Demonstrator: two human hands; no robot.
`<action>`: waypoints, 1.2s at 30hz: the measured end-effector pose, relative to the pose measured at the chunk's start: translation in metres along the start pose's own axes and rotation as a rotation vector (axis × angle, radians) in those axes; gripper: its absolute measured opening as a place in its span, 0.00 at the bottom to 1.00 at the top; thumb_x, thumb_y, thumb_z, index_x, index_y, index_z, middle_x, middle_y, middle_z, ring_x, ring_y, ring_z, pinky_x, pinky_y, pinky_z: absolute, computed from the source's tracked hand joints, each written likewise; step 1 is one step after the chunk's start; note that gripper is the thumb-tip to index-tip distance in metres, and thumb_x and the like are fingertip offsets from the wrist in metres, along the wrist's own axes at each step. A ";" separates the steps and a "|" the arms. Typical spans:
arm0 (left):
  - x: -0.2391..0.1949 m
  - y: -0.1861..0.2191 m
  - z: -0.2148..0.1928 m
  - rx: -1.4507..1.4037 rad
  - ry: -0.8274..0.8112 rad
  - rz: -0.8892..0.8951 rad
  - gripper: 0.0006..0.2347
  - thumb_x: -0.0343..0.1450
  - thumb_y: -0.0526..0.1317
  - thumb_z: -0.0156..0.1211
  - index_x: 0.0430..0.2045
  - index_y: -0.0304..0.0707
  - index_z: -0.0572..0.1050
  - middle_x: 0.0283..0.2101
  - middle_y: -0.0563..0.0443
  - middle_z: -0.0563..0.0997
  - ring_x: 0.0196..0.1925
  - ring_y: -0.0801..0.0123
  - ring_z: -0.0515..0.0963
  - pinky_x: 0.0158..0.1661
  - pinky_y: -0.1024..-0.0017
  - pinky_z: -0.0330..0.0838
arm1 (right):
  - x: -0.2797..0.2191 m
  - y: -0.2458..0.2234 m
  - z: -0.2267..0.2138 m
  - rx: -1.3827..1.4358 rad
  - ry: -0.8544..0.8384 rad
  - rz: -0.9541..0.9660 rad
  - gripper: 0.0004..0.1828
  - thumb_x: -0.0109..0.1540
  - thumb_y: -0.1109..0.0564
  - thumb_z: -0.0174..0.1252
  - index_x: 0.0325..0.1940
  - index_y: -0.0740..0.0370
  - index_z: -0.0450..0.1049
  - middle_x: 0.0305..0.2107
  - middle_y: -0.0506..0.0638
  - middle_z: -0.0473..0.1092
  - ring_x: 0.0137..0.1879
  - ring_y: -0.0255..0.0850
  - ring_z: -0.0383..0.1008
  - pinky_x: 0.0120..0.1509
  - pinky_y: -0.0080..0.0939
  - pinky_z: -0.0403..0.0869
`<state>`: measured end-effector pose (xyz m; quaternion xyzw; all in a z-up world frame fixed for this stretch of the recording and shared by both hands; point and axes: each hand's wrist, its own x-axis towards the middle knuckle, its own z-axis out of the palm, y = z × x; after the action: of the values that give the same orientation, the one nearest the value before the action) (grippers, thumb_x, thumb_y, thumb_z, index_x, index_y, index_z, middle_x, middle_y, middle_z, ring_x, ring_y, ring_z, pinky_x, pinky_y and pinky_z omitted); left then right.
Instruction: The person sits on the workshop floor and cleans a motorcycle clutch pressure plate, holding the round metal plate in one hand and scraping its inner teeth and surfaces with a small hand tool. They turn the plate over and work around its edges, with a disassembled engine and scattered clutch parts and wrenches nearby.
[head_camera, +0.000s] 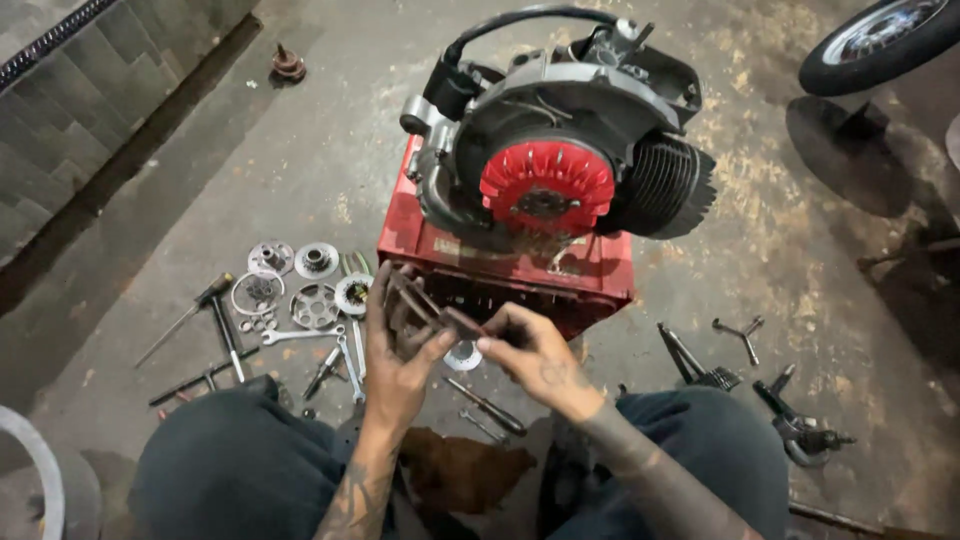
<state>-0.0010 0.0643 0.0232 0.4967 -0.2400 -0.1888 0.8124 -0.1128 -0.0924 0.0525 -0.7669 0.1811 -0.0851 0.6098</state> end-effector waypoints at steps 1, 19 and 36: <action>-0.003 0.000 0.001 -0.019 0.006 -0.005 0.42 0.66 0.30 0.67 0.75 0.41 0.47 0.74 0.39 0.59 0.75 0.54 0.62 0.66 0.58 0.69 | -0.005 -0.001 0.000 0.069 -0.016 0.086 0.09 0.63 0.54 0.65 0.40 0.60 0.73 0.25 0.41 0.70 0.28 0.27 0.65 0.29 0.30 0.64; 0.002 0.003 -0.001 -0.047 0.019 0.029 0.41 0.66 0.28 0.66 0.75 0.39 0.48 0.72 0.38 0.63 0.73 0.54 0.67 0.67 0.60 0.70 | -0.009 -0.006 0.003 0.261 -0.044 0.187 0.10 0.62 0.54 0.63 0.40 0.59 0.71 0.23 0.42 0.66 0.26 0.28 0.63 0.27 0.31 0.62; -0.001 0.004 -0.002 -0.085 -0.004 0.044 0.42 0.65 0.27 0.68 0.74 0.41 0.48 0.74 0.41 0.59 0.73 0.55 0.65 0.65 0.57 0.72 | -0.007 -0.006 0.007 0.216 -0.033 0.090 0.09 0.63 0.56 0.63 0.40 0.62 0.71 0.23 0.42 0.67 0.27 0.28 0.63 0.28 0.32 0.62</action>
<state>-0.0007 0.0677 0.0259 0.4559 -0.2442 -0.1818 0.8363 -0.1160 -0.0823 0.0576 -0.6891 0.1952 -0.0640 0.6949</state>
